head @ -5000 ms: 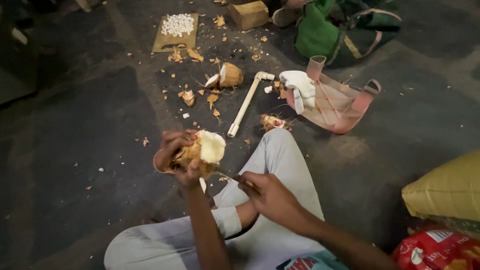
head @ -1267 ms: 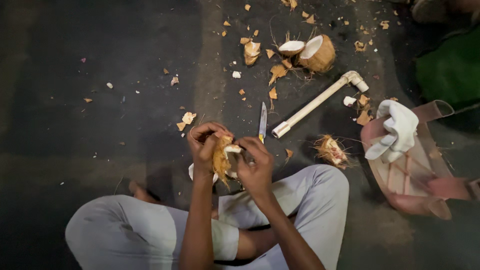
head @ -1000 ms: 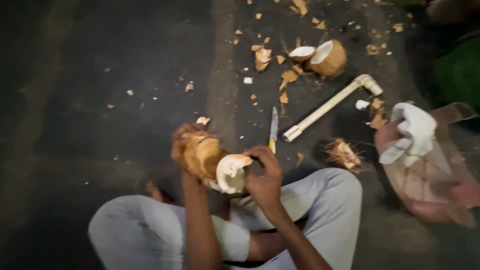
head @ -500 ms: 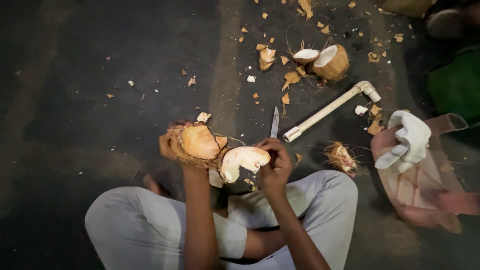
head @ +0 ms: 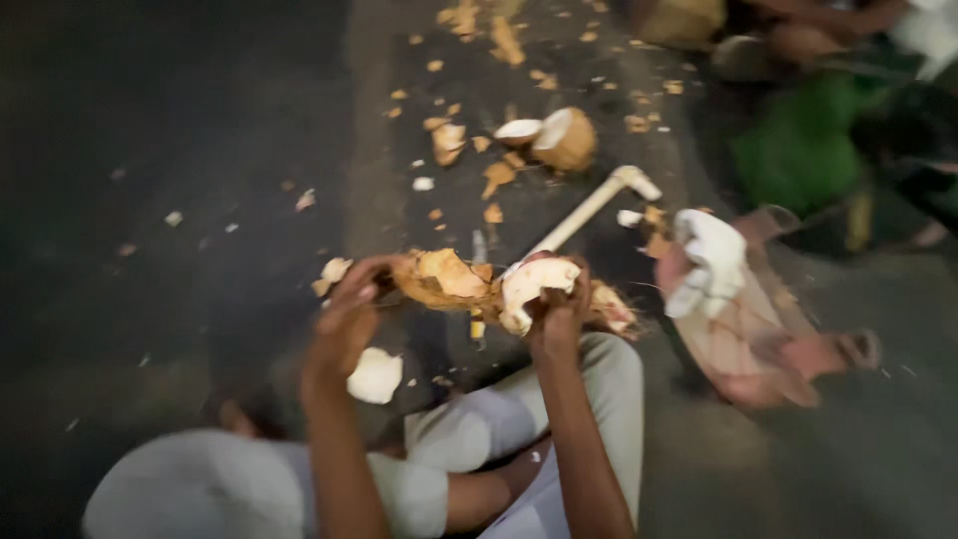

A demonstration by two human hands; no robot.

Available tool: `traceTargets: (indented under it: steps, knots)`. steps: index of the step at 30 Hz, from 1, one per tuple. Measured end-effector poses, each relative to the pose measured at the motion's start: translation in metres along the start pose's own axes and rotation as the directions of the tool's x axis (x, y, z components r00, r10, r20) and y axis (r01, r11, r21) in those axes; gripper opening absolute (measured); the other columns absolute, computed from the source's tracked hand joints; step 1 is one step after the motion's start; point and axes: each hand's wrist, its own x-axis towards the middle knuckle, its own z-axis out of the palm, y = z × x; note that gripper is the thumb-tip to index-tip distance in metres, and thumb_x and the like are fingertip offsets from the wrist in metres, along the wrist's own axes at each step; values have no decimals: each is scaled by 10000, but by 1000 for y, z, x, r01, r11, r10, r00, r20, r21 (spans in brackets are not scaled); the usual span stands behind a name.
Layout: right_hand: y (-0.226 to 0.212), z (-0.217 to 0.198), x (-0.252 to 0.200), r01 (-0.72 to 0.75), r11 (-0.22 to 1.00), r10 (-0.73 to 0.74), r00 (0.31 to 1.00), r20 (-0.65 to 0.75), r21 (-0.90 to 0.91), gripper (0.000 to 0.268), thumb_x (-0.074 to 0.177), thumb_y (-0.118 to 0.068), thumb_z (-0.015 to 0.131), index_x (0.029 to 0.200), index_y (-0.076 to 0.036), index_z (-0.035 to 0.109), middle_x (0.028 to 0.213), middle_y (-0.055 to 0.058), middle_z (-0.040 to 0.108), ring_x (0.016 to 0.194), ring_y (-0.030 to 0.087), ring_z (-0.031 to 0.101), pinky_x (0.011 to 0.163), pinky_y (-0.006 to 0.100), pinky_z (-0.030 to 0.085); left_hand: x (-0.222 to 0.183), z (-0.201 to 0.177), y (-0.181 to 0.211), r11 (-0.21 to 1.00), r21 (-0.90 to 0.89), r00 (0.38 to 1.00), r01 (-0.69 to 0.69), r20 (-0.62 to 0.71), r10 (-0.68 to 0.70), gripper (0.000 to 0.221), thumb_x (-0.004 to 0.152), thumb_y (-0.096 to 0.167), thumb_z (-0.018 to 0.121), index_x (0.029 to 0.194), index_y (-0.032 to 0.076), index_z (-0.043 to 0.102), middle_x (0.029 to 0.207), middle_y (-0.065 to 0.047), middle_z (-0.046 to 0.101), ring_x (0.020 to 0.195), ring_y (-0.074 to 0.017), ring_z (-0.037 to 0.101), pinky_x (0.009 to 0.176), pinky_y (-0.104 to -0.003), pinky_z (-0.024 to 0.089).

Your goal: The person sits on the floor and uses a knife to peel the husk from a coconut. They rotate the coconut and scrape away the fibrous outer layer to expose the white shell underneath.

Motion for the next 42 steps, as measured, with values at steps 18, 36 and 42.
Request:
traceTargets:
  steps: [18, 36, 42]
  knots:
    - [-83, -123, 63, 352, 920, -288, 905, -314, 171, 387, 980, -363, 660, 1257, -105, 578, 1038, 57, 712, 874, 200, 694, 681, 345, 585, 38, 144, -144, 829, 523, 957, 200, 79, -281, 619, 835, 236, 750, 1397, 118, 519, 1340, -73, 622, 1190, -208, 640, 954, -368, 525]
    - [-71, -69, 37, 97, 918, 13, 962, -274, 384, 389, 1043, -339, 506, 1249, -39, 644, 1136, 95, 714, 1045, 239, 683, 945, 410, 565, 24, 189, -146, 924, 371, 995, -91, 69, 70, 787, 836, 212, 788, 1483, 13, 387, 1348, -146, 603, 1238, -241, 599, 1039, -391, 484]
    - [-48, -35, 21, -36, 921, 122, 972, -200, 387, 403, 1010, -367, 485, 1251, -88, 648, 1108, 90, 708, 1010, 249, 674, 878, 426, 575, 27, 172, -133, 961, 253, 991, -109, -47, 125, 601, 886, 171, 725, 1409, 16, 472, 1224, -113, 650, 1095, -204, 633, 939, -361, 525]
